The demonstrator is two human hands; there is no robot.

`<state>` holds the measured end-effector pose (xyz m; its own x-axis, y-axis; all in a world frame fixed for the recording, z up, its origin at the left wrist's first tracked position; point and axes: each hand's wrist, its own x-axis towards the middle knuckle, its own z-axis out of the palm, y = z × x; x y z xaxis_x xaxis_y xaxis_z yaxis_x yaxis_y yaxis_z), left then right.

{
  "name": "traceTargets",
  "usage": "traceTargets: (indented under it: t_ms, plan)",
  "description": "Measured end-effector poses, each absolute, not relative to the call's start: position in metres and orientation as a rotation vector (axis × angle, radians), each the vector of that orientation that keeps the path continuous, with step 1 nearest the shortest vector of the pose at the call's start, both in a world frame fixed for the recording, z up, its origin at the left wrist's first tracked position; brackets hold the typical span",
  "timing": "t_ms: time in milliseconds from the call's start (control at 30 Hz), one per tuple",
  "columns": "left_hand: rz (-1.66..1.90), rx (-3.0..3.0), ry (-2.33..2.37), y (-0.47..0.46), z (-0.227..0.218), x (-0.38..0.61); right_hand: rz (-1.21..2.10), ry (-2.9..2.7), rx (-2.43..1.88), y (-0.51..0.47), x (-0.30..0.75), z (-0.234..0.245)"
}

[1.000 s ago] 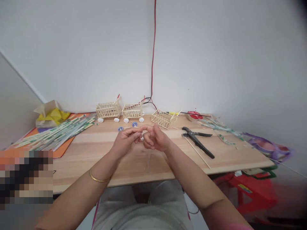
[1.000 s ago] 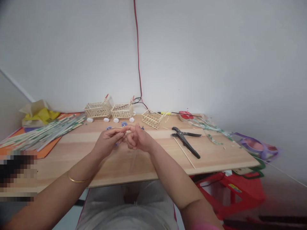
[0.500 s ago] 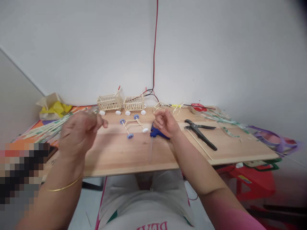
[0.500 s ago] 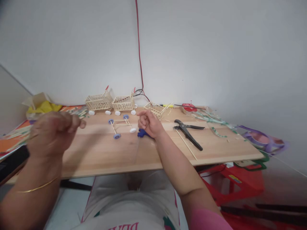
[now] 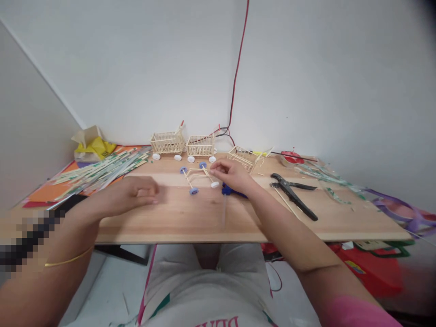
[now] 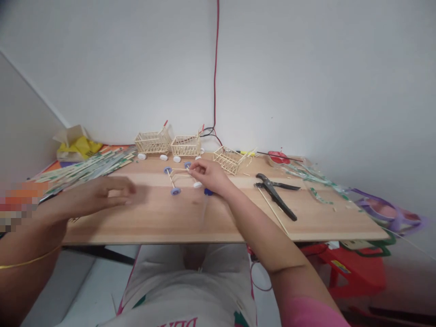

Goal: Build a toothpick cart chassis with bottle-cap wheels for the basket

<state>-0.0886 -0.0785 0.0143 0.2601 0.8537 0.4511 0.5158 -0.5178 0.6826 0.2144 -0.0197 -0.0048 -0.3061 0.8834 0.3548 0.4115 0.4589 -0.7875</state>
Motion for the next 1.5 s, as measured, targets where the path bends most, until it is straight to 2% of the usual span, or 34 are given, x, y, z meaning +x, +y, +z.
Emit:
traceTargets:
  t_ms: [33,67,233,433,933,1133,1500]
  plan:
    - [0.768,2.272,1.244,-0.067,0.017,-0.081,0.685,-2.021,-1.088,-0.016,0.212,-0.003]
    - [0.653,2.323,1.323,-0.055,0.018,-0.073,0.639,-2.114,-1.083,-0.012,0.21,-0.002]
    - [0.787,2.186,1.579,-0.01,-0.012,-0.04,0.488,-2.28,-1.118,0.011,0.204,-0.005]
    - [0.918,1.941,1.444,-0.001,-0.052,-0.031,0.471,-2.479,-1.029,0.023,0.196,-0.007]
    - [0.923,1.997,1.352,0.0,-0.055,-0.025,0.458,-2.602,-1.054,0.038,0.179,-0.022]
    - [0.945,2.038,1.341,0.001,-0.057,-0.025,0.498,-2.636,-0.964,0.035,0.177,-0.023]
    - [0.929,2.045,1.359,-0.004,-0.055,-0.025,0.357,-2.73,-0.779,0.035,0.179,-0.024]
